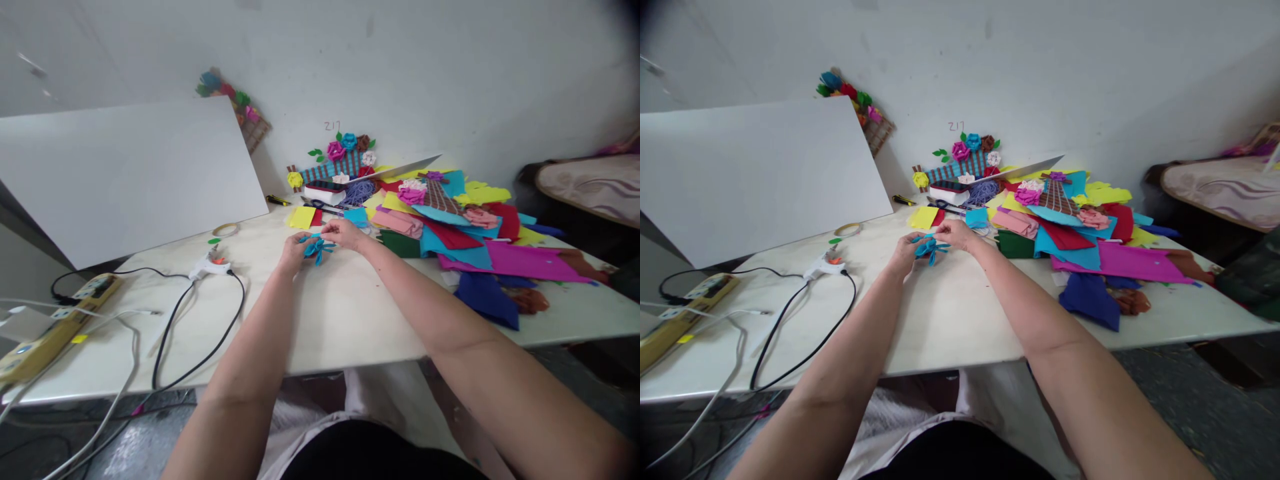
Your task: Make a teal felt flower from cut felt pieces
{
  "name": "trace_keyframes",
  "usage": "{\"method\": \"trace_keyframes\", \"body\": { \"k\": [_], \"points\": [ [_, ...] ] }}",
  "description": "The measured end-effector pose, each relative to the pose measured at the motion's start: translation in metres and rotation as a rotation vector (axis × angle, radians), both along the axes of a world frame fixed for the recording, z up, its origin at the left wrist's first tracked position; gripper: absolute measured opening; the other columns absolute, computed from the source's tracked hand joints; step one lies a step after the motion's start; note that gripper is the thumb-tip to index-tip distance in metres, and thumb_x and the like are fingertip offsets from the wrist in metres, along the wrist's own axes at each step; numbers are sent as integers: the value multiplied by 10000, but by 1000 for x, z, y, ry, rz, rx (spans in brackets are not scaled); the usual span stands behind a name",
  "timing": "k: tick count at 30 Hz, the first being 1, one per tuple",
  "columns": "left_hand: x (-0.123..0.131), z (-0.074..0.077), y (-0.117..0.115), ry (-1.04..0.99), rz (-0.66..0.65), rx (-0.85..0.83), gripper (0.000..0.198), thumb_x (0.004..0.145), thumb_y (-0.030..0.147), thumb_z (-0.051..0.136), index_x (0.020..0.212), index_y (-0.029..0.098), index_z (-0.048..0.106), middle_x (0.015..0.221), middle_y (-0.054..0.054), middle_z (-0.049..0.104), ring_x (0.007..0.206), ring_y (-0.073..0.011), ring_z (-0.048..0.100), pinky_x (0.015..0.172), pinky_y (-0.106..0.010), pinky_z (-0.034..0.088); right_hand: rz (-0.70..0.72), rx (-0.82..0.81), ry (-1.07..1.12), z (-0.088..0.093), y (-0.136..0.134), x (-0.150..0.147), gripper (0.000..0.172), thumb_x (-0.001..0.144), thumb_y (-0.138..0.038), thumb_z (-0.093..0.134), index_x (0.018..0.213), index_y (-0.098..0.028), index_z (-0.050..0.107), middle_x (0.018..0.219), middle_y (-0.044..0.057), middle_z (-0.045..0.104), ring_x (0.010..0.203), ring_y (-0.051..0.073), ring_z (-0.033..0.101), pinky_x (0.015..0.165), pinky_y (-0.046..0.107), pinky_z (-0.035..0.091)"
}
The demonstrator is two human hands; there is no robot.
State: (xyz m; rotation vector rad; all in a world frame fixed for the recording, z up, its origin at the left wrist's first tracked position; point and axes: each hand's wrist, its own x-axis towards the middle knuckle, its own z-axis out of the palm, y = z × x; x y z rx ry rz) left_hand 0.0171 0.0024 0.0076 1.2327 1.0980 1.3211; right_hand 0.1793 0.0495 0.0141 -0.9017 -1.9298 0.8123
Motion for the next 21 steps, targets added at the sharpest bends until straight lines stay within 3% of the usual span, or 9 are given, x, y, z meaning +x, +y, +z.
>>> {"method": "trace_keyframes", "body": {
  "k": [4,7,11,21],
  "points": [
    [-1,-2,1,11,-23,-4,414,474,445,794,692,140,619,519,11,576,458,-110,525,472,-242,441,53,-114,47,-3,5,3,256,606,-189,653,854,-129,653,736,16,637,685,116,570,641,242,452],
    [-2,-3,2,27,-28,-12,417,486,468,793,681,142,623,527,5,581,463,-114,532,469,-240,434,125,-177,27,-2,4,3,242,587,-157,649,827,-134,662,717,10,655,671,116,580,640,238,458],
    [-3,-5,3,42,-40,5,430,500,504,786,623,140,594,517,0,569,460,-111,525,470,-237,430,91,-93,-52,-1,2,1,108,591,-214,651,658,-131,642,611,-12,626,590,106,545,586,226,425],
    [-2,-4,3,57,-40,-28,472,580,588,715,628,134,591,507,-9,557,442,-109,514,476,-238,424,-4,-48,-39,0,1,-1,149,584,-274,645,573,-138,587,540,-21,564,538,101,491,541,232,382]
  ]
}}
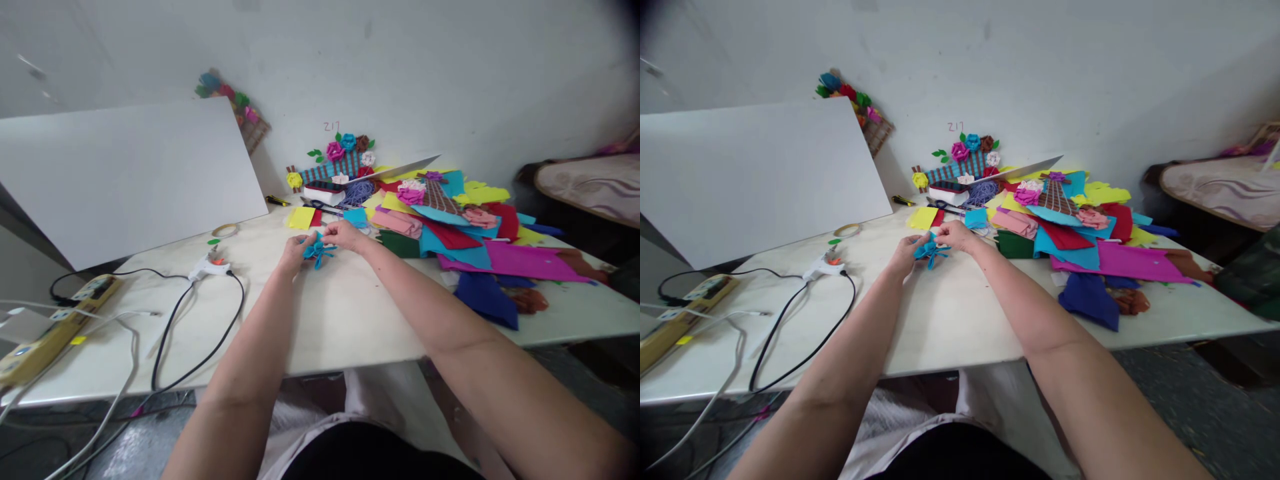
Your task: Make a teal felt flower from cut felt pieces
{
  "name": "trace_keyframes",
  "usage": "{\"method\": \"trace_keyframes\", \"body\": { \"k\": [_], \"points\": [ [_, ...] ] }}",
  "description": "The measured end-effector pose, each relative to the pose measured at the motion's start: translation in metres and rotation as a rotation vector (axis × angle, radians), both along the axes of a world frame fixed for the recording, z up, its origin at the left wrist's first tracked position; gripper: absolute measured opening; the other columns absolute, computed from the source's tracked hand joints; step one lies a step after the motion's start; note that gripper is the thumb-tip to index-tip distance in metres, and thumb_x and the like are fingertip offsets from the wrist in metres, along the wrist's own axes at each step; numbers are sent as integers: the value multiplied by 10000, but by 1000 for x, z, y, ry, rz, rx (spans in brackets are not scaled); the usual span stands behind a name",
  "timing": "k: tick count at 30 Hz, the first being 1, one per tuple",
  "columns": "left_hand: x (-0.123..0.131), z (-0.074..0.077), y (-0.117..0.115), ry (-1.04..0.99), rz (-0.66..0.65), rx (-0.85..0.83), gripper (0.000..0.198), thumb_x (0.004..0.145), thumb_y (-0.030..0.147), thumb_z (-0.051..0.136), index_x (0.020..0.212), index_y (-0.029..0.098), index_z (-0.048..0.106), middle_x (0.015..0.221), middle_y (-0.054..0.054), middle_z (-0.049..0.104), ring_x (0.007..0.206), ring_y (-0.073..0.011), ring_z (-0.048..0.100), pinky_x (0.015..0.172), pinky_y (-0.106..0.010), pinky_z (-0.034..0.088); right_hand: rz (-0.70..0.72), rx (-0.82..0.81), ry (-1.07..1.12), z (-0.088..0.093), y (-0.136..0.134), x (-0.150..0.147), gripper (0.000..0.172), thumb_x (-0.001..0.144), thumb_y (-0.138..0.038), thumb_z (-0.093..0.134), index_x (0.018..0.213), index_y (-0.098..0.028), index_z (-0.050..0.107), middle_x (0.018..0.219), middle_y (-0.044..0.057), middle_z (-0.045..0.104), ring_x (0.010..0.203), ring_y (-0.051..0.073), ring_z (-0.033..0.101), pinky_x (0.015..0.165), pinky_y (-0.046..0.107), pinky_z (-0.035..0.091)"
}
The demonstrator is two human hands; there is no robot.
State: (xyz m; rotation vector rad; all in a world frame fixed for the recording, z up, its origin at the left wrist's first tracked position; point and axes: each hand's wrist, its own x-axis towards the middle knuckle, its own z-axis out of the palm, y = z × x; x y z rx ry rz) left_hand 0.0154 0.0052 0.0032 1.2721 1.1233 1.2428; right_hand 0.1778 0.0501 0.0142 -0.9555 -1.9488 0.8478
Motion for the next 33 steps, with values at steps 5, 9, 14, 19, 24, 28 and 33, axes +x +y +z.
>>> {"method": "trace_keyframes", "body": {
  "k": [5,9,14,19,24,28,33],
  "points": [
    [-2,6,2,-193,-45,-130,667,646,768,492,769,130,643,700,-87,666,606,-188,633,533,-274,464,-75,-18,94,5,-5,0,161,611,-281,636,567,-150,552,538,-16,569,522,93,481,528,228,384],
    [-7,9,-2,-249,-178,-76,615,603,694,613,913,163,634,864,-82,689,707,-198,656,587,-280,482,-122,-57,148,10,-9,1,165,623,-291,636,590,-158,544,540,-14,577,510,94,481,528,233,392],
    [-8,9,-8,-149,-219,7,579,520,376,814,1009,166,586,961,-76,669,764,-176,652,667,-281,482,-120,-27,184,11,-10,1,178,623,-313,634,588,-169,536,525,-20,568,509,96,489,530,235,397],
    [-7,11,-9,-60,-147,62,586,519,365,812,1027,175,590,923,-61,665,755,-154,628,663,-269,471,-154,0,171,9,-7,-1,129,623,-265,606,585,-175,522,535,-17,578,507,100,500,541,238,402],
    [-5,10,-6,25,-84,105,523,476,303,824,934,150,621,808,-28,648,658,-120,578,613,-252,469,-175,67,128,6,-2,-3,126,631,-251,602,587,-177,511,547,-15,568,548,122,538,571,250,409],
    [-4,6,1,51,3,149,462,459,271,813,855,132,621,692,-8,627,587,-116,558,570,-256,468,-170,121,113,4,-2,-3,128,633,-253,597,583,-173,510,550,-21,557,550,117,528,565,244,396],
    [-4,4,4,65,29,185,415,482,264,786,836,136,610,670,-3,628,562,-112,554,547,-249,468,-124,111,133,5,-4,-3,140,630,-281,587,599,-171,506,551,-33,528,538,102,485,542,233,374]
  ]
}}
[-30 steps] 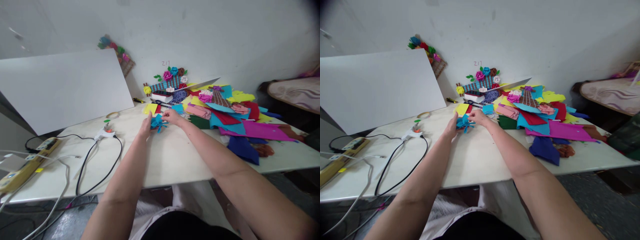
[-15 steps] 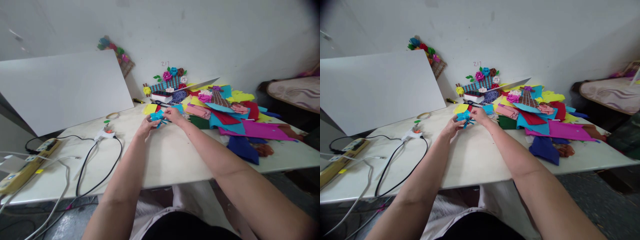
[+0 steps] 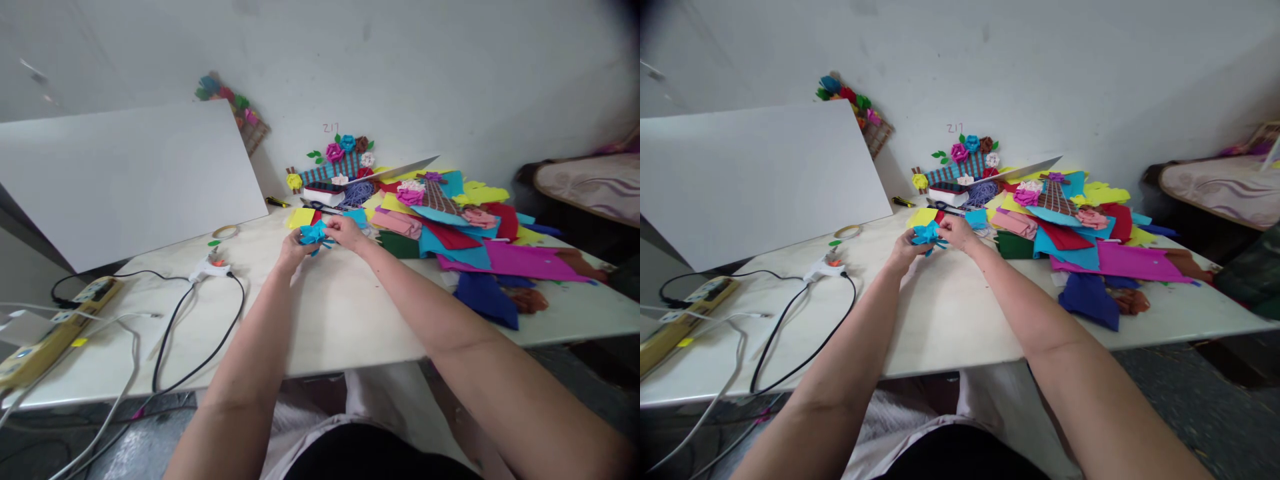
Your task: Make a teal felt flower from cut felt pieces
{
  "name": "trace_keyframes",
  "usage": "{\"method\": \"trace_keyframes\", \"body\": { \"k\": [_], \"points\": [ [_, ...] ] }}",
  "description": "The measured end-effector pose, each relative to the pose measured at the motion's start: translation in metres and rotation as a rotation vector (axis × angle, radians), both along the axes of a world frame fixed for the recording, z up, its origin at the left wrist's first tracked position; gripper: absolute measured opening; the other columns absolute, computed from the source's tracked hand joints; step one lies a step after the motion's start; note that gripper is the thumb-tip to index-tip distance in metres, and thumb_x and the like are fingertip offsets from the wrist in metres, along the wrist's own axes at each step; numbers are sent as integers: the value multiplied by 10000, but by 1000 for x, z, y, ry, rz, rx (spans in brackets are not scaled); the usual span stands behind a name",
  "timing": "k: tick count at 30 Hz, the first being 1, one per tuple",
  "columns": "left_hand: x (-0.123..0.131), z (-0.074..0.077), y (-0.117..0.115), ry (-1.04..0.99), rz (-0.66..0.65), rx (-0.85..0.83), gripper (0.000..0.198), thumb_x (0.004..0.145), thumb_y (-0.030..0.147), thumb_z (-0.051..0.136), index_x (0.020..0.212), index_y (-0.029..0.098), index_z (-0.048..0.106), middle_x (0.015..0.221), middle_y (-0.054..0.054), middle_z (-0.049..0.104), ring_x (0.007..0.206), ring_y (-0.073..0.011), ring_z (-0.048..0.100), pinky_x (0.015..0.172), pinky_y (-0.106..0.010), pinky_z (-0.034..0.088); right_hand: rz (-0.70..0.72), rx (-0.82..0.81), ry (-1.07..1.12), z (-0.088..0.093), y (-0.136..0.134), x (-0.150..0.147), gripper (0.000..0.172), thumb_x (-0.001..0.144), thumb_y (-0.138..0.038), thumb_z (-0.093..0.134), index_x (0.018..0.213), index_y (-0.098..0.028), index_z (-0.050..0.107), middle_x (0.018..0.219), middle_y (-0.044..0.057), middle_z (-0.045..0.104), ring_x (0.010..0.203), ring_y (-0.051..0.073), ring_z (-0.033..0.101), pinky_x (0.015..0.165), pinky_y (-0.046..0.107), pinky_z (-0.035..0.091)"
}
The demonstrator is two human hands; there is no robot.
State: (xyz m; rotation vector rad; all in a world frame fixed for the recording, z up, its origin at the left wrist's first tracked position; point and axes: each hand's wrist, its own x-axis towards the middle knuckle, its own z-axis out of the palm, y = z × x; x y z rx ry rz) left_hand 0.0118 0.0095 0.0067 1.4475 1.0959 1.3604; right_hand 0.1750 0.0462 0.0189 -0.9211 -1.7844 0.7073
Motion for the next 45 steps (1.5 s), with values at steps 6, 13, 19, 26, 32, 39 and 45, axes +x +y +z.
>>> {"method": "trace_keyframes", "body": {
  "k": [6,13,19,26,32,39,45],
  "points": [
    [0,-2,1,103,39,45,389,477,241,776,814,149,605,689,1,631,578,-107,548,549,-231,456,110,-12,-10,-5,6,2,165,614,-291,607,694,-152,567,620,-19,561,585,108,494,565,234,376],
    [0,-4,3,131,10,53,386,477,210,753,823,147,594,705,-6,630,606,-124,560,579,-251,459,73,54,-48,-10,12,4,171,615,-306,649,635,-143,604,612,-9,567,590,108,481,574,238,368],
    [0,-3,1,214,43,50,316,473,192,742,725,151,557,611,31,570,566,-102,508,561,-234,415,107,43,-36,-17,19,3,191,596,-317,680,635,-144,609,617,-2,586,589,114,503,565,238,382],
    [2,-1,-3,183,58,30,307,463,191,733,702,159,543,601,40,552,566,-106,503,555,-235,402,123,66,-35,-18,20,2,279,611,-409,689,621,-143,605,591,-7,570,564,104,481,540,231,359],
    [2,-5,-1,22,-8,-1,360,442,191,760,700,166,510,588,54,536,543,-102,505,551,-244,416,123,37,15,-15,16,3,296,610,-427,685,621,-143,602,561,-17,540,542,95,443,529,234,345],
    [3,-6,-1,16,-5,23,368,442,209,780,697,160,519,588,61,520,553,-89,489,561,-236,405,10,108,-42,-18,21,1,266,615,-391,686,580,-149,581,561,-17,532,565,101,443,538,230,340],
    [6,0,-5,29,28,19,380,443,199,771,731,159,526,604,56,538,570,-94,490,559,-233,410,-27,48,-43,-13,17,-3,158,608,-286,677,578,-152,600,589,-3,574,592,117,488,570,238,372]
  ]
}}
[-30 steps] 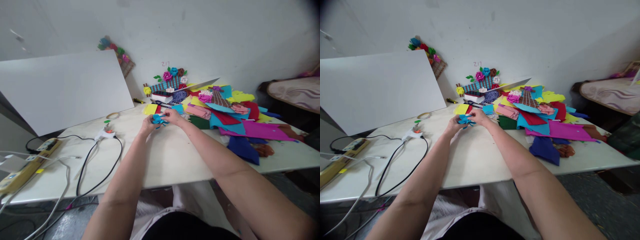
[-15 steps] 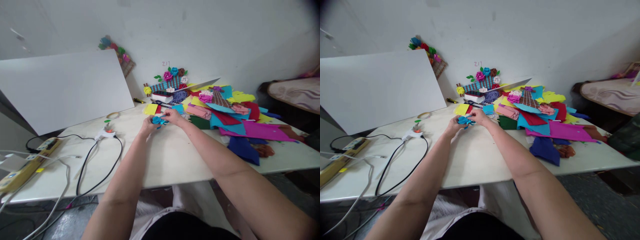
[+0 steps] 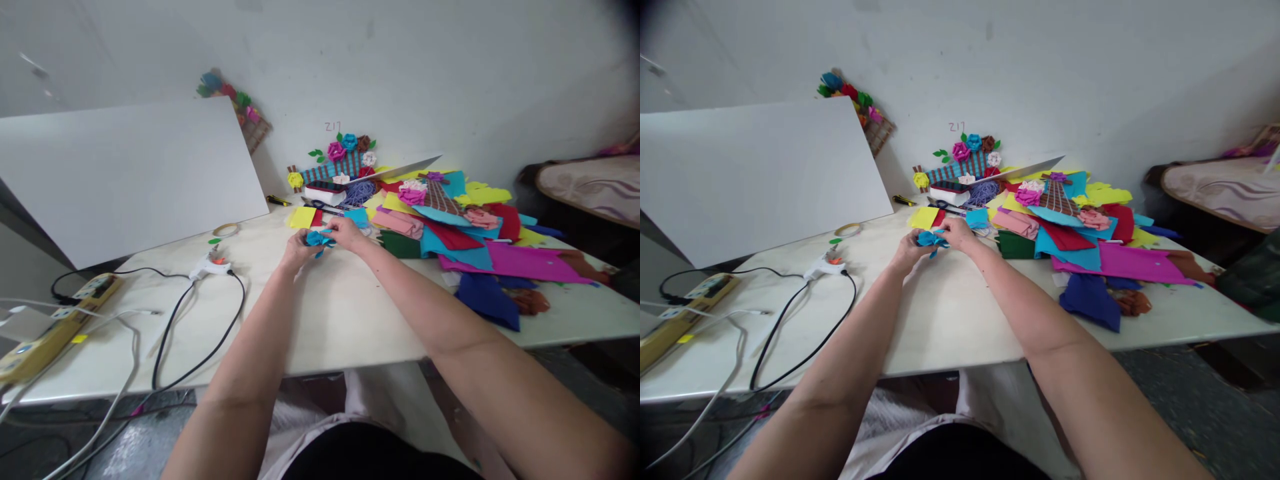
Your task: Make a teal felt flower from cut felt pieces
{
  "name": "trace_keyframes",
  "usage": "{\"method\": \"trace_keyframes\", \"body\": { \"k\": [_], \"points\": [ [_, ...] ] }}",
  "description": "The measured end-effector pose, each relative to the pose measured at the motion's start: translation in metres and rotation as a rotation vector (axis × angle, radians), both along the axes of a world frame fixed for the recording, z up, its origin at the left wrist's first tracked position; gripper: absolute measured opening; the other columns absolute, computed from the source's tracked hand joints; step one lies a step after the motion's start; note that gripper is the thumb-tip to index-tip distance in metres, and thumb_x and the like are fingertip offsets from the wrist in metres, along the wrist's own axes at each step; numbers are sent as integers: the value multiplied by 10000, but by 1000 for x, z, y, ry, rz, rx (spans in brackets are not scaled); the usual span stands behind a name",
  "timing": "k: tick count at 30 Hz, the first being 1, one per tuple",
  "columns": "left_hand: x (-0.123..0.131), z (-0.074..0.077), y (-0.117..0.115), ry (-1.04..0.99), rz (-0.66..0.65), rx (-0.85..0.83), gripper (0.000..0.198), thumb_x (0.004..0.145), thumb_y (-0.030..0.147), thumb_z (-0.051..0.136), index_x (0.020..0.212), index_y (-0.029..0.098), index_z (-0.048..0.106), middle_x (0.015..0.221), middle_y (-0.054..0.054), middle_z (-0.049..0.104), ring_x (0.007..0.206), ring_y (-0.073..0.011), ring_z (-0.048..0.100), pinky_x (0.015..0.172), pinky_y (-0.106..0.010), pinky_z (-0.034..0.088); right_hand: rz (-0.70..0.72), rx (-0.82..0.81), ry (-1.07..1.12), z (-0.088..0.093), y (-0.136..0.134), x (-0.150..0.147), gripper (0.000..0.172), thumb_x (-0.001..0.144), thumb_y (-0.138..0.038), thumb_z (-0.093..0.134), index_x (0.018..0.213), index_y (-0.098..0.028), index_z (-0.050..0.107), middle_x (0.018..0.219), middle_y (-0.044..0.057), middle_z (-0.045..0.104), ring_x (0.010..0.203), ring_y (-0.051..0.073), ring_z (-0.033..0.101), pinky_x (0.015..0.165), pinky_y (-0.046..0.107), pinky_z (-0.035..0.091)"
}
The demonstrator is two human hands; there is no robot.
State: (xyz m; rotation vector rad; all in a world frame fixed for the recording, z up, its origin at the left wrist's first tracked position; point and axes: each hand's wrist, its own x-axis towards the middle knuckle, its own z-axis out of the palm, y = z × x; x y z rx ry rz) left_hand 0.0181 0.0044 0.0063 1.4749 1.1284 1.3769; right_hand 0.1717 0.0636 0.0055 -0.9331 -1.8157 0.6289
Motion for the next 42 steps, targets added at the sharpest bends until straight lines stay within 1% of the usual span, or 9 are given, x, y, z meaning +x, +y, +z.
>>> {"method": "trace_keyframes", "body": {
  "k": [3,6,9,13,20,26,34,38,42],
  "points": [
    [0,0,-1,2,9,0,420,451,197,763,799,161,532,627,55,545,579,-102,507,560,-239,424,97,-87,46,4,-5,1,134,616,-269,653,662,-144,645,636,3,607,616,123,518,589,243,399],
    [-1,-3,1,23,12,13,466,448,182,755,862,160,542,661,48,553,603,-106,521,577,-238,435,210,-174,39,9,-11,6,209,632,-272,625,781,-133,672,686,8,627,622,119,524,587,243,403],
    [-2,-6,4,42,11,7,482,452,176,749,886,162,540,685,42,563,620,-105,526,593,-234,441,243,-187,-49,13,-13,12,203,633,-284,618,756,-128,661,636,-11,587,590,105,486,563,232,369],
    [-1,-5,2,54,33,-8,533,464,172,744,952,162,529,697,35,569,626,-111,537,597,-238,447,191,-118,-137,13,-11,14,167,625,-300,624,621,-134,603,557,-38,498,558,89,422,547,227,321],
    [2,3,-5,53,33,-25,599,467,144,757,1015,167,516,703,28,587,601,-111,538,589,-245,442,92,-46,-174,6,-4,9,238,622,-348,629,533,-155,521,503,-49,440,526,83,382,523,233,276],
    [3,1,-5,96,41,18,590,472,166,779,1010,174,537,705,25,584,600,-107,531,583,-241,436,93,-126,-173,10,-11,10,240,622,-357,604,542,-159,495,509,-48,426,516,79,374,499,229,271],
    [2,-1,-3,70,16,23,613,455,179,794,1017,167,550,708,27,586,604,-107,535,593,-239,448,131,-260,-64,11,-16,10,320,616,-434,632,563,-163,471,510,-54,414,502,69,363,485,219,278],
    [0,-6,2,14,-47,35,622,477,212,802,1037,166,535,774,12,602,665,-120,563,636,-253,467,34,-231,-30,8,-13,9,409,632,-487,637,504,-179,401,470,-62,371,481,63,340,468,218,259],
    [0,-9,4,-81,-98,11,655,480,228,810,1061,172,513,812,6,617,712,-136,597,697,-285,483,-57,-223,87,7,-11,11,430,680,-559,595,533,-169,490,461,-39,430,466,78,378,454,223,291]
  ]
}}
